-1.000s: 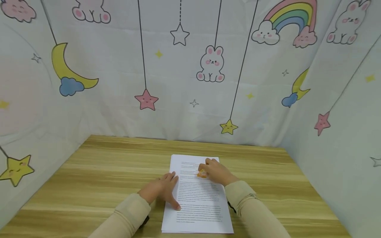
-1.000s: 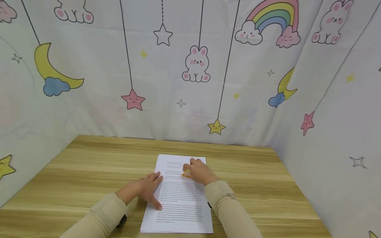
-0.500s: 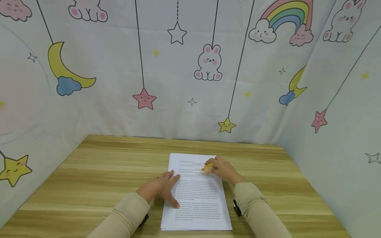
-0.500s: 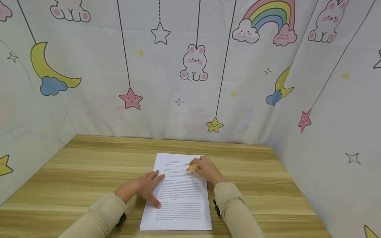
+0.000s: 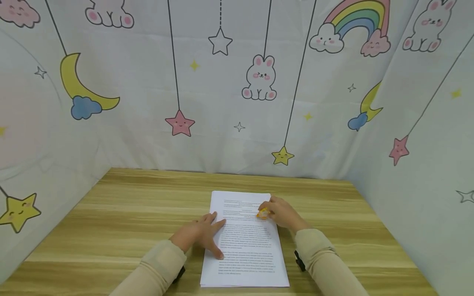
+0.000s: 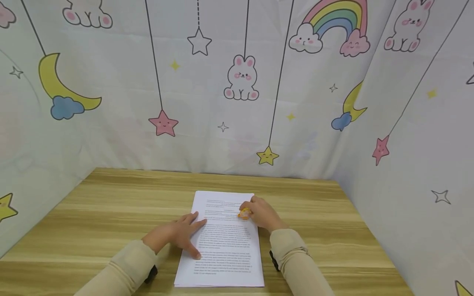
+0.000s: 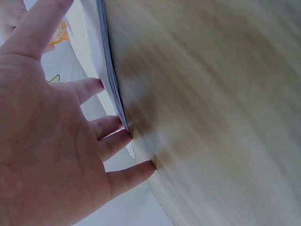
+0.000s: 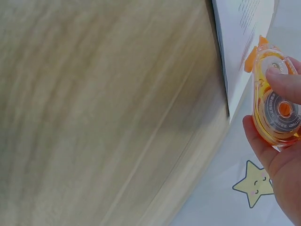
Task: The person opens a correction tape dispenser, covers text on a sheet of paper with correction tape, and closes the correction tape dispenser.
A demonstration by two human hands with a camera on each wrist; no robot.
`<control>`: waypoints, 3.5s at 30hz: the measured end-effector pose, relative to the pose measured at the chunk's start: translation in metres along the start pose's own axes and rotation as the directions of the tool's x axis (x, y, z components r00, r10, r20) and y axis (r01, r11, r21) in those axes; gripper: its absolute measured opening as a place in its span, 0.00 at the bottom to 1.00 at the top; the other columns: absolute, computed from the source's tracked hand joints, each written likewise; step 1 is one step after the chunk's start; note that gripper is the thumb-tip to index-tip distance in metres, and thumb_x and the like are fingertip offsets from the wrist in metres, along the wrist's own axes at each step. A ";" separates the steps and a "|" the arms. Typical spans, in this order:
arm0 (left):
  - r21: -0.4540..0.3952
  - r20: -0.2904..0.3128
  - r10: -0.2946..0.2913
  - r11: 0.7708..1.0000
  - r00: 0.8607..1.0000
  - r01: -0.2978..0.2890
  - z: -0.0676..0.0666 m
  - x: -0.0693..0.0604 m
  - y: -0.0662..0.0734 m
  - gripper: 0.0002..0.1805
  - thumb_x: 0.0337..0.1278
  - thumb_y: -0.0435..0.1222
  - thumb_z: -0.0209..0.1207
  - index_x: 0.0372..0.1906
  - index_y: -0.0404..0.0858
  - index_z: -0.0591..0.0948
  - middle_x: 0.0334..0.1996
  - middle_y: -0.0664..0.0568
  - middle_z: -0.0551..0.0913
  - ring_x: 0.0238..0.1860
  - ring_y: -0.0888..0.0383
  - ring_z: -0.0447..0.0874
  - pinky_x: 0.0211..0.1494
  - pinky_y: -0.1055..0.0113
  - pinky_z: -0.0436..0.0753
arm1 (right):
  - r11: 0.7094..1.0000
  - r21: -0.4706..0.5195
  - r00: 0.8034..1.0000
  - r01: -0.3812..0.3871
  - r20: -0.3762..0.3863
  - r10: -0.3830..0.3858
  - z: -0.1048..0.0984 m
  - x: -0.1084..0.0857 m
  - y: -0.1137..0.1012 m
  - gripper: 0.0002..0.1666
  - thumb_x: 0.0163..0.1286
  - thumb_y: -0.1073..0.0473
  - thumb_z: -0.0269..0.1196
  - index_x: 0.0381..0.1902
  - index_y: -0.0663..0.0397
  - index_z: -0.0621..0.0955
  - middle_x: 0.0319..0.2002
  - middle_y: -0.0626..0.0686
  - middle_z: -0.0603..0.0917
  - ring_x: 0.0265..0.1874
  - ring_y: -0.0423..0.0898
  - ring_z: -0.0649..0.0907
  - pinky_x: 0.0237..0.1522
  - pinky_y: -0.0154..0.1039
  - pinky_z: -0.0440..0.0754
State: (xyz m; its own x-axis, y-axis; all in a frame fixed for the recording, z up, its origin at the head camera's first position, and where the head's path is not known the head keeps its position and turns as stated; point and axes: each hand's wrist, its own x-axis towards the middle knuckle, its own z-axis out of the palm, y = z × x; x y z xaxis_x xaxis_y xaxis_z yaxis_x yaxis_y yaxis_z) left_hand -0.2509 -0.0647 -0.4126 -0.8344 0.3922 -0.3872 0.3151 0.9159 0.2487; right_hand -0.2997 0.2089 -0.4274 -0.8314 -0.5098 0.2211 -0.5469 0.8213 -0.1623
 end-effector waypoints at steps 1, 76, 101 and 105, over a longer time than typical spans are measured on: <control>0.001 -0.001 -0.001 1.000 1.000 0.001 0.000 0.000 0.000 0.58 0.29 0.61 0.69 0.71 0.50 0.56 0.73 0.44 0.46 0.72 0.44 0.44 0.67 0.41 0.57 | 1.000 -0.003 1.000 0.004 0.007 -0.004 0.000 0.000 -0.001 0.17 0.56 0.69 0.63 0.40 0.43 0.82 0.28 0.45 0.73 0.26 0.39 0.67 0.31 0.33 0.66; 0.004 0.006 -0.017 1.000 1.000 0.017 -0.001 0.003 0.000 0.58 0.28 0.62 0.68 0.70 0.50 0.57 0.72 0.45 0.48 0.72 0.45 0.45 0.66 0.42 0.59 | 0.987 -0.127 0.995 0.097 0.007 -0.097 -0.008 -0.014 0.022 0.11 0.57 0.66 0.64 0.35 0.44 0.80 0.25 0.45 0.66 0.25 0.41 0.65 0.29 0.33 0.63; 0.014 0.003 -0.005 1.000 1.000 0.005 0.000 0.005 0.001 0.58 0.28 0.63 0.68 0.70 0.48 0.57 0.72 0.43 0.47 0.72 0.43 0.45 0.66 0.40 0.57 | 0.997 -0.083 0.995 -0.001 -0.099 -0.007 -0.012 -0.029 0.042 0.16 0.53 0.67 0.63 0.39 0.44 0.81 0.26 0.44 0.70 0.24 0.39 0.64 0.28 0.33 0.64; 0.019 -0.008 0.004 1.000 1.000 -0.004 -0.001 0.003 0.002 0.58 0.28 0.62 0.69 0.70 0.45 0.57 0.72 0.42 0.48 0.72 0.43 0.46 0.66 0.40 0.57 | 0.998 -0.070 0.993 0.006 -0.114 -0.013 -0.016 -0.029 0.038 0.17 0.53 0.67 0.63 0.40 0.46 0.81 0.26 0.45 0.72 0.24 0.39 0.66 0.28 0.33 0.66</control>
State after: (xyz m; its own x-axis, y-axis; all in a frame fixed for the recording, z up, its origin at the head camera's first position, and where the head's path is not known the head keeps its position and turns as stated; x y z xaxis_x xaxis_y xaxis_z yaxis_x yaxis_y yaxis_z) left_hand -0.2530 -0.0621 -0.4122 -0.8368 0.3954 -0.3788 0.3272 0.9158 0.2332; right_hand -0.2952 0.2593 -0.4246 -0.8073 -0.4884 0.3312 -0.5432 0.8343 -0.0938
